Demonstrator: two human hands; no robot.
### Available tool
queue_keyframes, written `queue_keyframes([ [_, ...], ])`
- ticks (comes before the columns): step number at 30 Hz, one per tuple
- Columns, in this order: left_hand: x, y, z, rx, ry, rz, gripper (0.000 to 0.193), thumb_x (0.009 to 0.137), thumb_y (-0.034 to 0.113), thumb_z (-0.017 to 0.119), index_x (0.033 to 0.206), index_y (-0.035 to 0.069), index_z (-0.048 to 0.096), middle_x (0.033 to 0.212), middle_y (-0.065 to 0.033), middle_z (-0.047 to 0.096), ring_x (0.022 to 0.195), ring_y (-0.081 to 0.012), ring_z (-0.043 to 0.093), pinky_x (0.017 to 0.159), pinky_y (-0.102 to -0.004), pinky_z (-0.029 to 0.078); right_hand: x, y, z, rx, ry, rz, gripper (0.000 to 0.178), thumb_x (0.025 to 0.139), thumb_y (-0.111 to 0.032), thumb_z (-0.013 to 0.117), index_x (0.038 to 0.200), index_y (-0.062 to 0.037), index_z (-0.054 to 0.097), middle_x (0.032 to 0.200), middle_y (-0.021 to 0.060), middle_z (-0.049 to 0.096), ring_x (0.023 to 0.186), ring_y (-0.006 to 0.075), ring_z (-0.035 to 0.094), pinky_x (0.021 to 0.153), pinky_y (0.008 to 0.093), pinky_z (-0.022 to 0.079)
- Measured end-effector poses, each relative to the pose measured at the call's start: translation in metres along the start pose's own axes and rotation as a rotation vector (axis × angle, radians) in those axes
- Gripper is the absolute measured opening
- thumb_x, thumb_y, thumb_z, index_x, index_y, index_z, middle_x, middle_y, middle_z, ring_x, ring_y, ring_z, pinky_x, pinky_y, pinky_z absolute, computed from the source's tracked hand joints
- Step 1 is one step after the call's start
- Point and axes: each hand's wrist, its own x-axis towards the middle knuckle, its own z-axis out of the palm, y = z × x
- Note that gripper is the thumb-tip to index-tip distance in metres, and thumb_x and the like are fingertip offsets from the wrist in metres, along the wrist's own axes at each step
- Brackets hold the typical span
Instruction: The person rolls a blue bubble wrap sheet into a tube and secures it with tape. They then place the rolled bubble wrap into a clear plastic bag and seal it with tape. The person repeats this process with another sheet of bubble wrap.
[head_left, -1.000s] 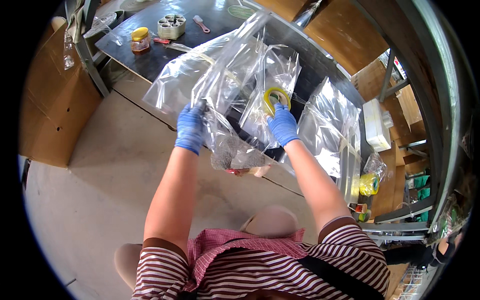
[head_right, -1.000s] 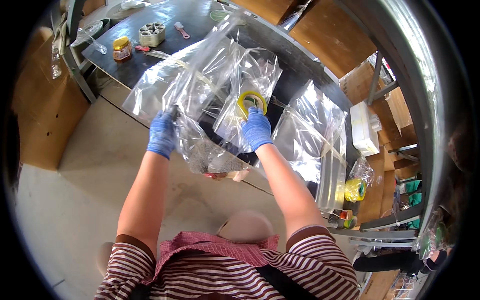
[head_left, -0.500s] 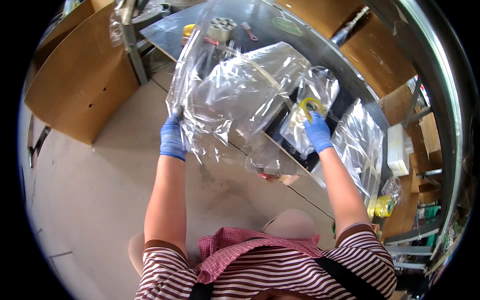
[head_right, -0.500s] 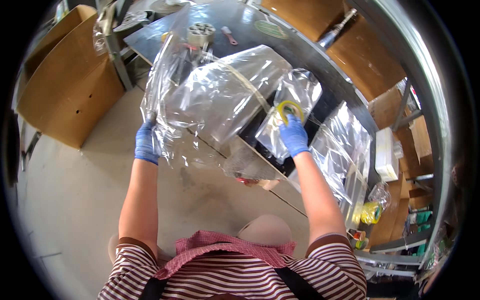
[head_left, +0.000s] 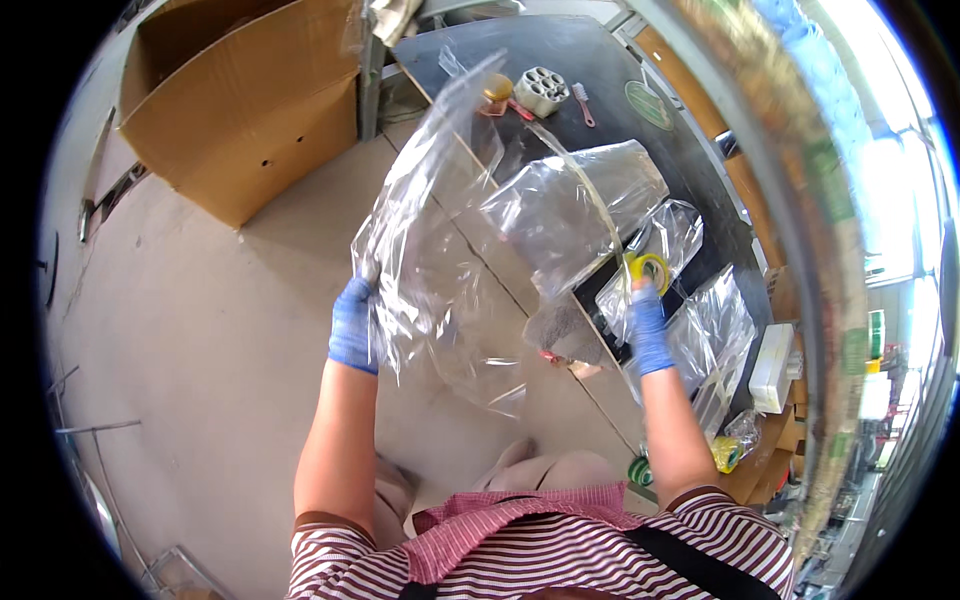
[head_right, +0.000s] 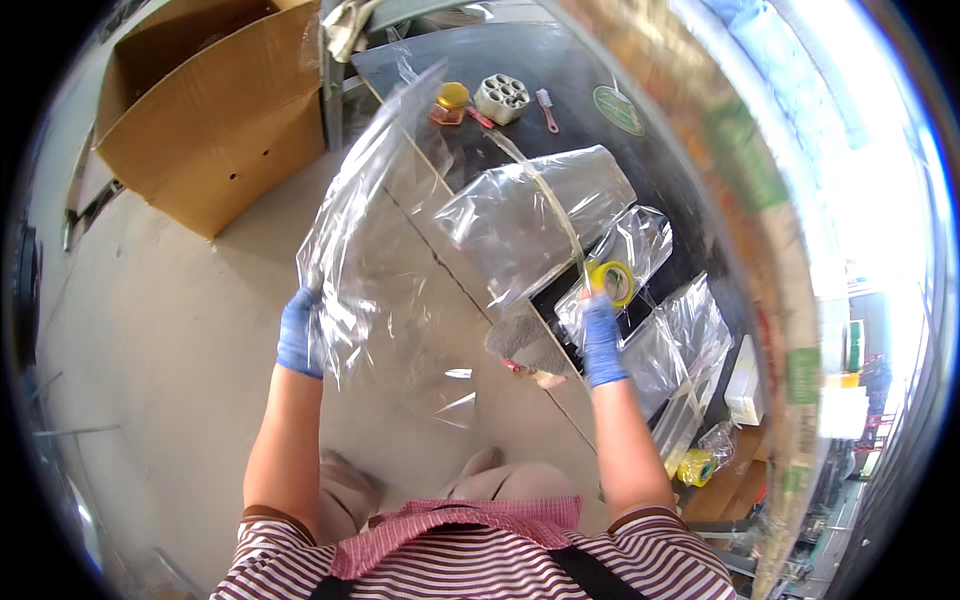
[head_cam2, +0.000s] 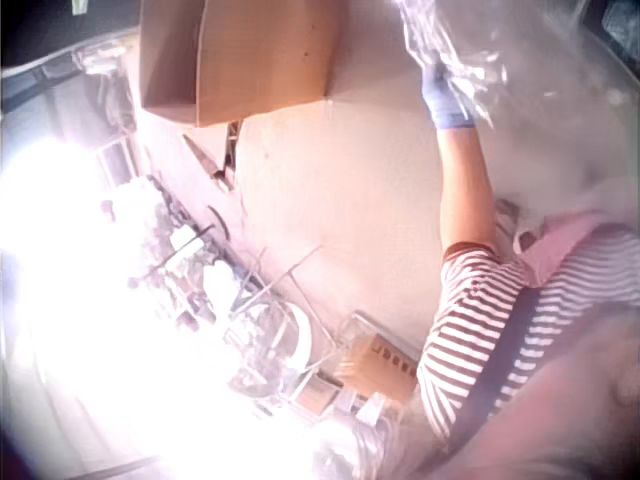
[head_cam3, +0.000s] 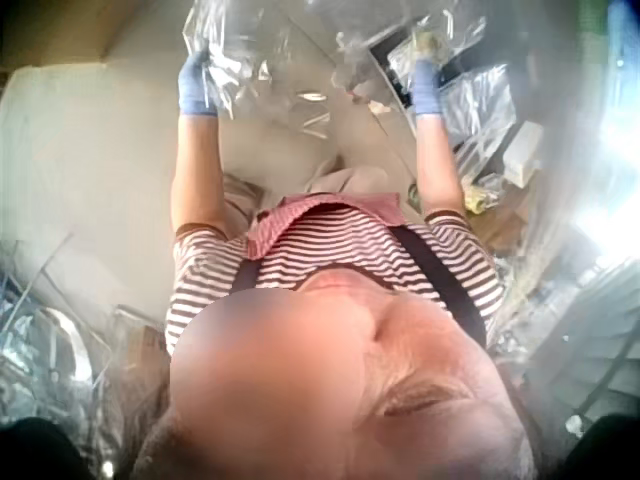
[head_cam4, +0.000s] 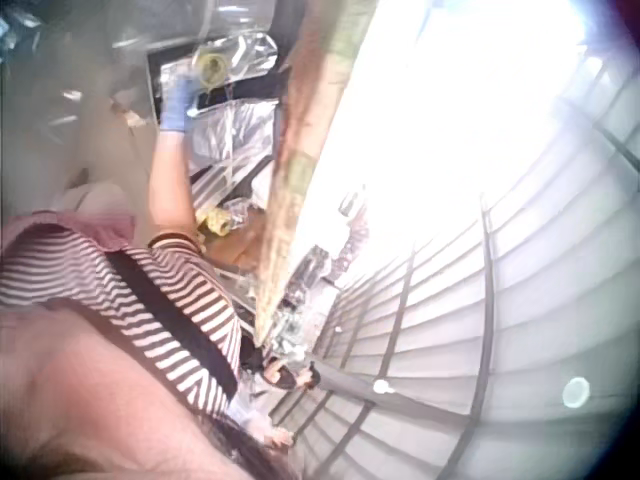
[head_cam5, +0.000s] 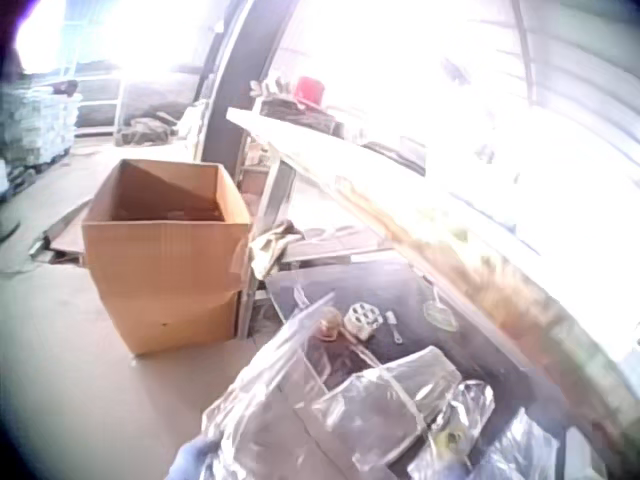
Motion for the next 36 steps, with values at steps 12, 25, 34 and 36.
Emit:
queue_keyframes([
  [12, -0.283, 0.061, 0.163, -0.263, 0.304, -0.075, 0.058, 0.086, 0.027, 0.071, 0.133, 0.001, 0.051, 0.12, -0.0183, 0.063, 0.105, -0.0318, 0.065, 0.089, -0.0457, 0.056, -0.244, -0.268, 0.18, 0.851, -0.999, 0.803, 0.062, 0.092, -0.048, 0.061, 0.134, -0.0042, 0.048, 0.126, 0.015, 0.055, 0.108, 0.0297, 0.055, 0.096, 0.0474, 0.044],
  [25, -0.375, 0.167, 0.38, 0.667, -0.126, 0.034, 0.076, 0.079, 0.033, 0.08, 0.138, -0.002, 0.048, 0.128, -0.0106, 0.058, 0.122, -0.0207, 0.051, 0.104, -0.0344, 0.041, -0.31, -0.583, 0.05, 0.398, -0.917, 0.153, 0.014, 0.087, -0.011, 0.066, 0.097, -0.0033, 0.069, 0.086, 0.0036, 0.066, 0.069, 0.0092, 0.06, 0.058, 0.024, 0.05],
  [34, -0.327, 0.175, 0.453, 0.558, -0.077, 0.315, 0.041, 0.085, 0.01, 0.072, 0.123, 0.002, 0.06, 0.106, -0.0045, 0.066, 0.092, -0.013, 0.062, 0.082, -0.026, 0.051, -0.297, -0.666, -0.097, 0.194, -0.442, 0.018, 0.025, 0.092, -0.024, 0.064, 0.109, -0.0052, 0.069, 0.077, 0.0015, 0.064, 0.059, 0.0074, 0.053, 0.053, 0.0211, 0.045],
  [36, -0.308, 0.171, 0.473, 0.531, -0.063, 0.379, 0.041, 0.086, 0.004, 0.069, 0.125, 0.002, 0.059, 0.107, -0.0048, 0.067, 0.093, -0.0124, 0.062, 0.083, -0.0255, 0.051, -0.271, -0.642, -0.136, 0.267, -0.277, 0.031, 0.026, 0.092, -0.024, 0.066, 0.106, -0.0034, 0.069, 0.073, 0.0016, 0.062, 0.049, 0.0049, 0.046, 0.046, 0.0193, 0.038],
])
